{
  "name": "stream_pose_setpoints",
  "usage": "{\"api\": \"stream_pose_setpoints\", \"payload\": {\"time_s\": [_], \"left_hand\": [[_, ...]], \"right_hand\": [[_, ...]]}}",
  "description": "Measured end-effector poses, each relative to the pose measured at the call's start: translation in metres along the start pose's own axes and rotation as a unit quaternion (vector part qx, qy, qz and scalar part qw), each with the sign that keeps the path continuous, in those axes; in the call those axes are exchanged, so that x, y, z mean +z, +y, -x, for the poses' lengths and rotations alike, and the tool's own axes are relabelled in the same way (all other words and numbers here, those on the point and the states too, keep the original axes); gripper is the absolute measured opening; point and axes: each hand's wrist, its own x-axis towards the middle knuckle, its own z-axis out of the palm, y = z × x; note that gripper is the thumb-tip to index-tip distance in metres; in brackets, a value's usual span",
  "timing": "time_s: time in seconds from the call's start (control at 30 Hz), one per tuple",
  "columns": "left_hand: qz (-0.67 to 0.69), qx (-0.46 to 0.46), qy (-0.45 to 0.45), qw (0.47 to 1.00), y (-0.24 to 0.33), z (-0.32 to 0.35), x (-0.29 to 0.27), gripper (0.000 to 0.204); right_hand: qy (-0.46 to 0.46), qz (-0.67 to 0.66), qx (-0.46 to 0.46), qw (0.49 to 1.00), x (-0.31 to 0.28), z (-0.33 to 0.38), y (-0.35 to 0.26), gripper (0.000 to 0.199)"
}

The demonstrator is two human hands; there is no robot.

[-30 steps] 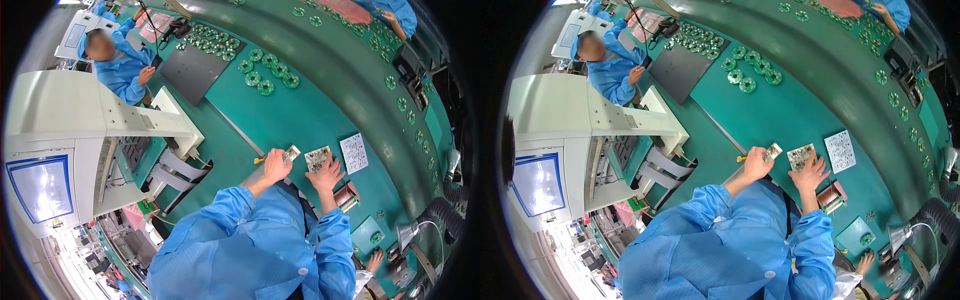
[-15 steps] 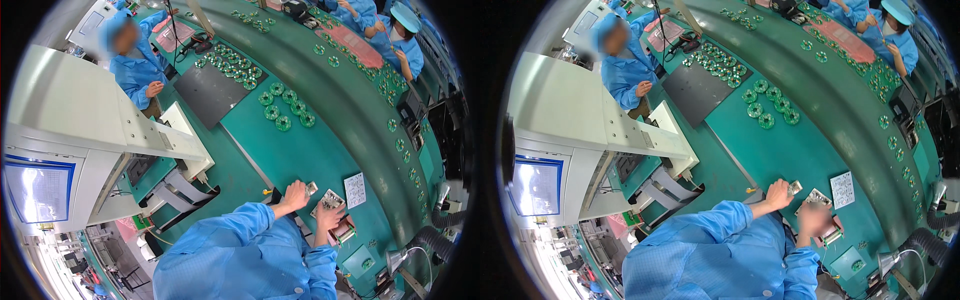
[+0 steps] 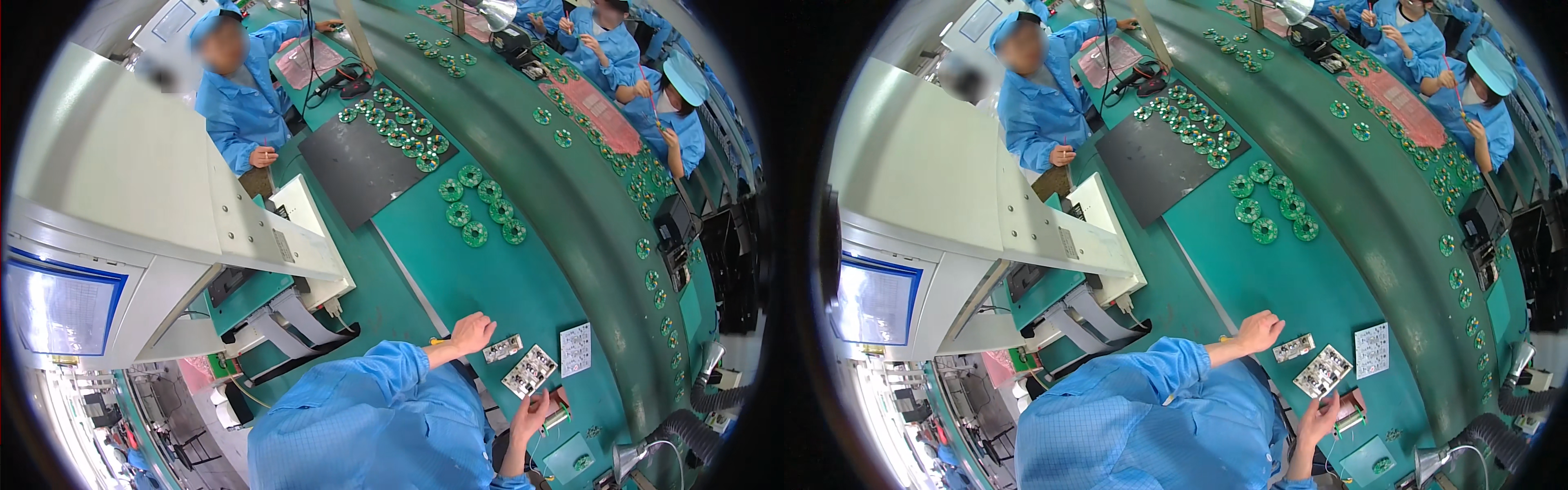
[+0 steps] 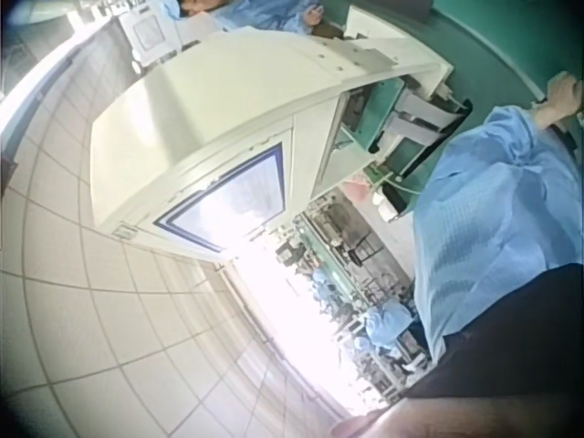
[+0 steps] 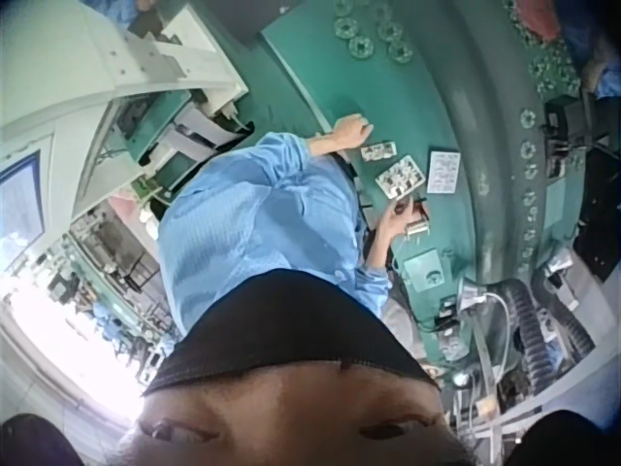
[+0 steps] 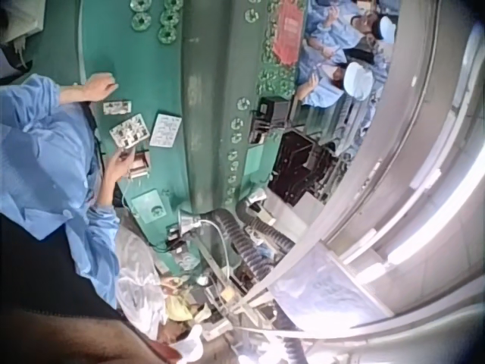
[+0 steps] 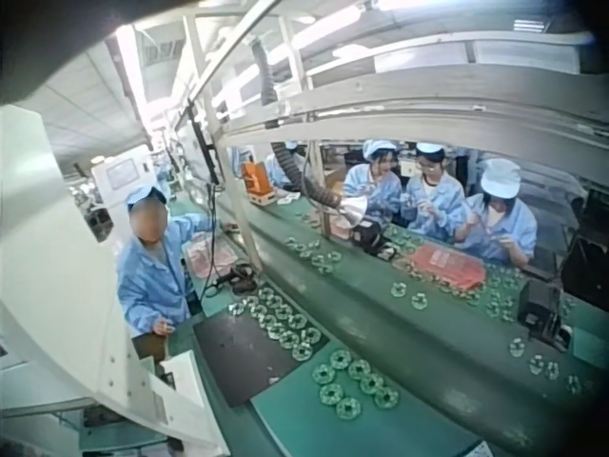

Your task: Inspecting and sorting circular printed circuit boards on an assembly line.

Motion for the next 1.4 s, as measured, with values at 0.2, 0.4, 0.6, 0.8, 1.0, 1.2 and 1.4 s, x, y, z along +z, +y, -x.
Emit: {"api": "stream_pose_setpoints", "payload": {"time_s": [0.2, 0.4, 0.6, 0.8, 1.0, 1.2, 1.4], "left_hand": [[-0.001, -0.078, 0.036, 0.996, -0.012, -0.019, -0.028, 0.046], [0.112, -0.116, 0.131, 0.978, -0.054, -0.067, -0.069, 0.038], [0.082, -0.096, 0.265, 0.956, -0.062, -0.221, -0.206, 0.029], [0.094, -0.047, 0.154, 0.982, -0.065, -0.174, -0.163, 0.027], [0.329, -0.131, -0.117, 0.928, -0.008, -0.016, -0.046, 0.031], [0.315, -0.224, -0.255, 0.886, 0.047, 0.001, -0.079, 0.031], [0.294, -0.210, 0.008, 0.932, -0.049, -0.100, -0.151, 0.039]], "right_hand": [[0.023, -0.064, 0.034, 0.997, -0.010, 0.008, 0.028, 0.031], [-0.016, -0.010, 0.104, 0.994, -0.026, -0.004, -0.010, 0.034], [0.030, -0.008, 0.070, 0.997, -0.034, -0.013, -0.005, 0.037], [0.001, -0.016, 0.069, 0.997, -0.039, -0.016, 0.010, 0.041], [-0.045, -0.078, 0.119, 0.989, -0.025, -0.019, -0.004, 0.032], [-0.072, -0.074, 0.123, 0.987, -0.018, -0.025, -0.011, 0.027], [-0.046, -0.153, 0.095, 0.983, -0.017, -0.017, -0.012, 0.025]]}}
